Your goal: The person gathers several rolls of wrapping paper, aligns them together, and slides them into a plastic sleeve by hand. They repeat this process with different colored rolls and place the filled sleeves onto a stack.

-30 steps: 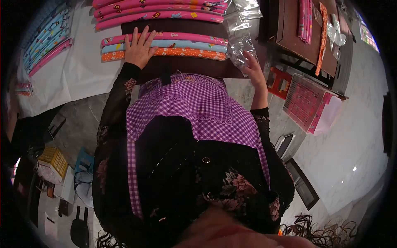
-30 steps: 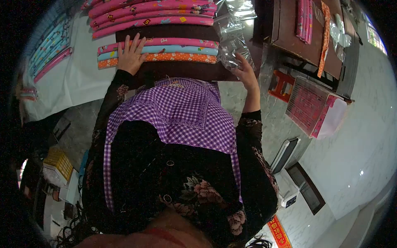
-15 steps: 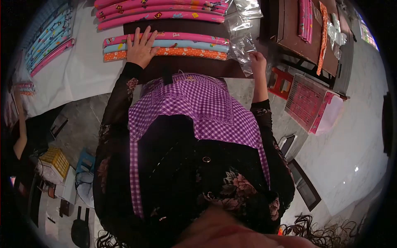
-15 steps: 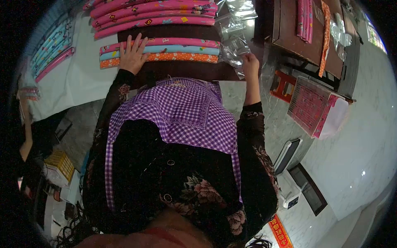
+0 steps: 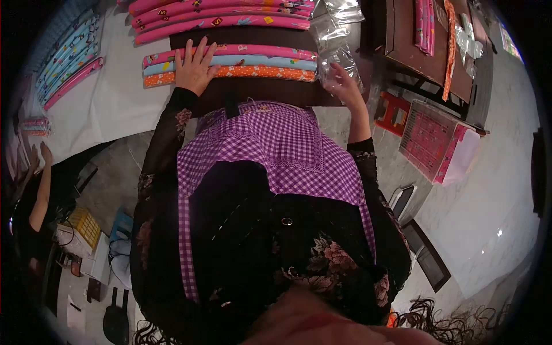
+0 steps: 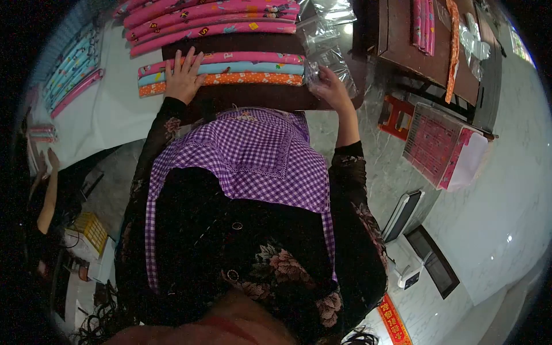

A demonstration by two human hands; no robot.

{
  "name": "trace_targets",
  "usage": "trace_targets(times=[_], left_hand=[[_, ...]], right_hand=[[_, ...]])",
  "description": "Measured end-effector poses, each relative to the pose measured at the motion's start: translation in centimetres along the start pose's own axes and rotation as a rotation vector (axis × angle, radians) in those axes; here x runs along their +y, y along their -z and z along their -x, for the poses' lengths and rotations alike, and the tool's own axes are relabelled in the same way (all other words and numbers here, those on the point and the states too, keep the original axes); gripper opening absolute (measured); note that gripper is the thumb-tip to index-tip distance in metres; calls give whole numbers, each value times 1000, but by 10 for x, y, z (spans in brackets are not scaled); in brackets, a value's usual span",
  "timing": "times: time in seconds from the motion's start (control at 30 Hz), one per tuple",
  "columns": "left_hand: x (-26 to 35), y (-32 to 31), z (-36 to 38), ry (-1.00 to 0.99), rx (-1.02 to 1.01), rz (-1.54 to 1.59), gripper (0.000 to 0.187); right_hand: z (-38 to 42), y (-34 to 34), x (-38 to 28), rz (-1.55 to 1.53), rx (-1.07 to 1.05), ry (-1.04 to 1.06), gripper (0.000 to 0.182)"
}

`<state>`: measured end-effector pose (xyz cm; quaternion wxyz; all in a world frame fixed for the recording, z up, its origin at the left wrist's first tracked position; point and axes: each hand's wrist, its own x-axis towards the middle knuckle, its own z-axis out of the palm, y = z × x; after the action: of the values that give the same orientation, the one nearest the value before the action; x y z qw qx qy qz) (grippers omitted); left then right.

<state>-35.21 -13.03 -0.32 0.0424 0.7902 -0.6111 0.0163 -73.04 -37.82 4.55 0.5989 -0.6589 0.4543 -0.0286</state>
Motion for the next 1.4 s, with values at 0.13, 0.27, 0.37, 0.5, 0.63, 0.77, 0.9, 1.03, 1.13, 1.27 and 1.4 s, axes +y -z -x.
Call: trace_targets(times=[0.13,0.27,0.37,0.5,0.63,0.77,0.9,1.03,1.13,1.27,1.4], left_hand=[[0,0,0,6,9,15,60],[0,-1,0,14,-6,30,60],[0,-1,1,14,-8,36,60],[0,1,0,21,-34,2,60],[1,-1,0,20,-24,20,60],[1,-1,0,16,-3,19,60],[1,-2,0,1,25,8,60],[0,-4,0,-2,39,-1,60],[2,-1,-1,0,31,-16,61],[1,-2,-1,5,19,-24,60],[-1,-6,1,5,26,-10,60]], right_hand=[[-17,-11,13,384,57,82,43],[-19,-2,12,409,345,113,25],[-24,9,34,522,400,122,26],[-30,18,48,598,537,-68,29],[-33,29,61,536,609,-37,30],[-12,32,35,304,917,152,28],[16,23,4,-140,686,32,32],[22,10,-20,317,349,-56,34],[10,7,-9,222,317,-91,32],[5,1,-8,-348,246,69,18],[3,-1,-12,-500,116,150,19]])
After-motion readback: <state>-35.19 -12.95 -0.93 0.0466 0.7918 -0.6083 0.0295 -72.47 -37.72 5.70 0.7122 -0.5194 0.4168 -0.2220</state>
